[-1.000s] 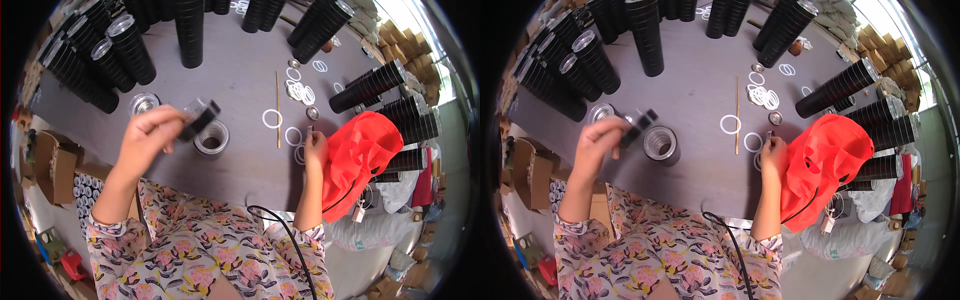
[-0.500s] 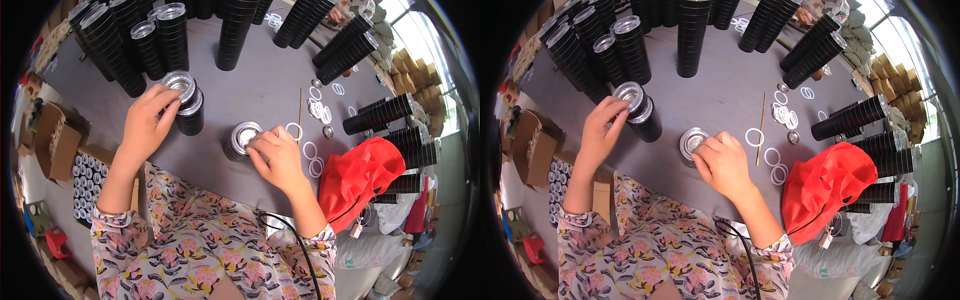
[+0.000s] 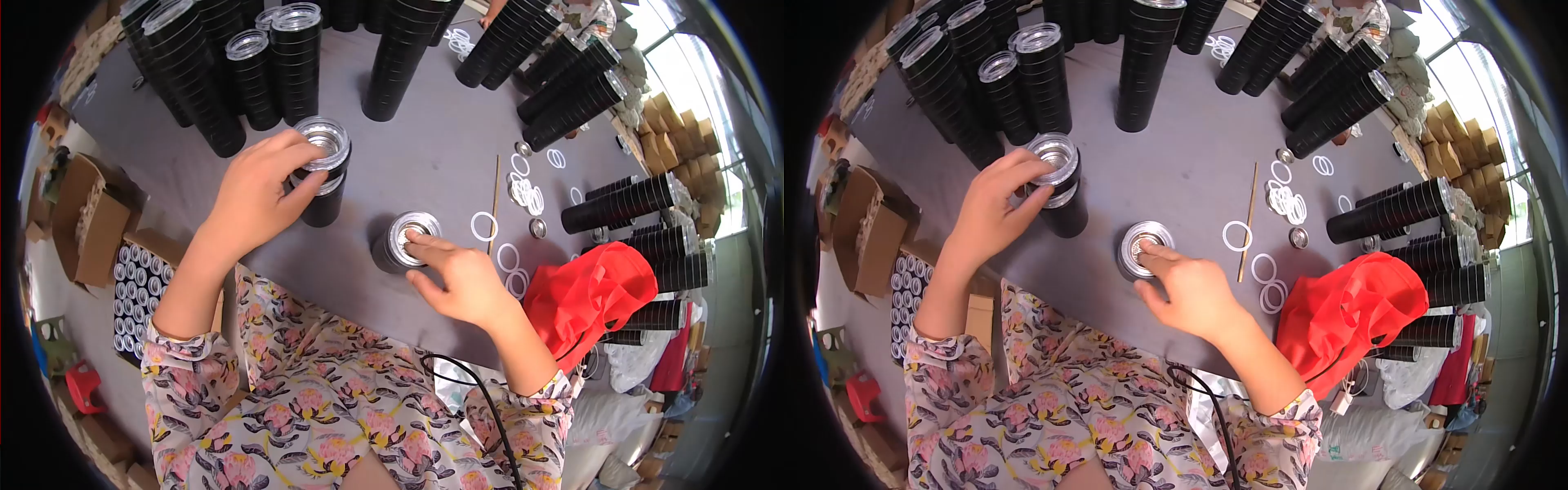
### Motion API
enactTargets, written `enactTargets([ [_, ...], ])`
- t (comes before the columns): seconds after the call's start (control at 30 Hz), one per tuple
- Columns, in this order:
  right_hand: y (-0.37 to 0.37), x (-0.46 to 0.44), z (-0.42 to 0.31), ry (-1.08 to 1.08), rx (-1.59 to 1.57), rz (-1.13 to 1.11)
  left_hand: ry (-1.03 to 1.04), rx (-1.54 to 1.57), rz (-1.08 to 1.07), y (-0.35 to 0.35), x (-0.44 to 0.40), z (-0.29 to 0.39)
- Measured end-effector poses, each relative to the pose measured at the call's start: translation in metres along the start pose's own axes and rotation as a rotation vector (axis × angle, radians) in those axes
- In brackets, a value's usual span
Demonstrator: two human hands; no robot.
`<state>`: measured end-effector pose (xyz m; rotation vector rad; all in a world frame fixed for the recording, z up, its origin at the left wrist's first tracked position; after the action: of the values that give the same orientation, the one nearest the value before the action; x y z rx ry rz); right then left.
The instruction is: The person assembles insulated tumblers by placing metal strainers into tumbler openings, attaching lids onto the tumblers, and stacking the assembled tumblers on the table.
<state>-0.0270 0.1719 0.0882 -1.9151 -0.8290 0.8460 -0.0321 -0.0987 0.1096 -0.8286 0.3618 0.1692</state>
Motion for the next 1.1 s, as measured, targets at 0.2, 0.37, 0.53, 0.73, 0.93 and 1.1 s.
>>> enactTargets([
  [0.2, 0.008, 0.0, 0.002, -0.025, 0.012, 0.214, 0.014, -0.032, -0.11, -0.009, -0.003, -0.003],
  [0.37, -0.022, -0.009, -0.006, 0.232, -0.242, 0.39, 0.101, 0.008, -0.113, -0.009, -0.002, -0.013],
  [0.53, -0.041, -0.06, -0.021, 0.025, -0.175, 0.522, 0.182, -0.066, -0.208, -0.015, -0.001, -0.014],
  [0.73, -0.021, -0.119, -0.022, -0.198, 0.048, 0.319, -0.058, 0.184, 0.039, -0.025, 0.014, -0.014],
  [0.93, -0.001, -0.132, -0.018, -0.298, -0.103, 0.226, 0.19, -0.101, -0.026, -0.009, 0.013, -0.011],
  [1.1, -0.009, -0.05, 0.065, 0.283, -0.31, 0.557, 0.168, -0.125, -0.082, -0.006, 0.013, -0.003],
])
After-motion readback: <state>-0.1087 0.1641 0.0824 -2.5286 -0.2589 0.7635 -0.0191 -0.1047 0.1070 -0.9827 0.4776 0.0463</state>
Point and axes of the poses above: each hand's wrist, its own x-axis away from the middle knuckle, its own y-axis out of the palm, z = x × y, the point moved 1 cm from there along -x, towards the middle knuckle, and after that the axes turned 12 degrees about -y, right-handed, at the moved point
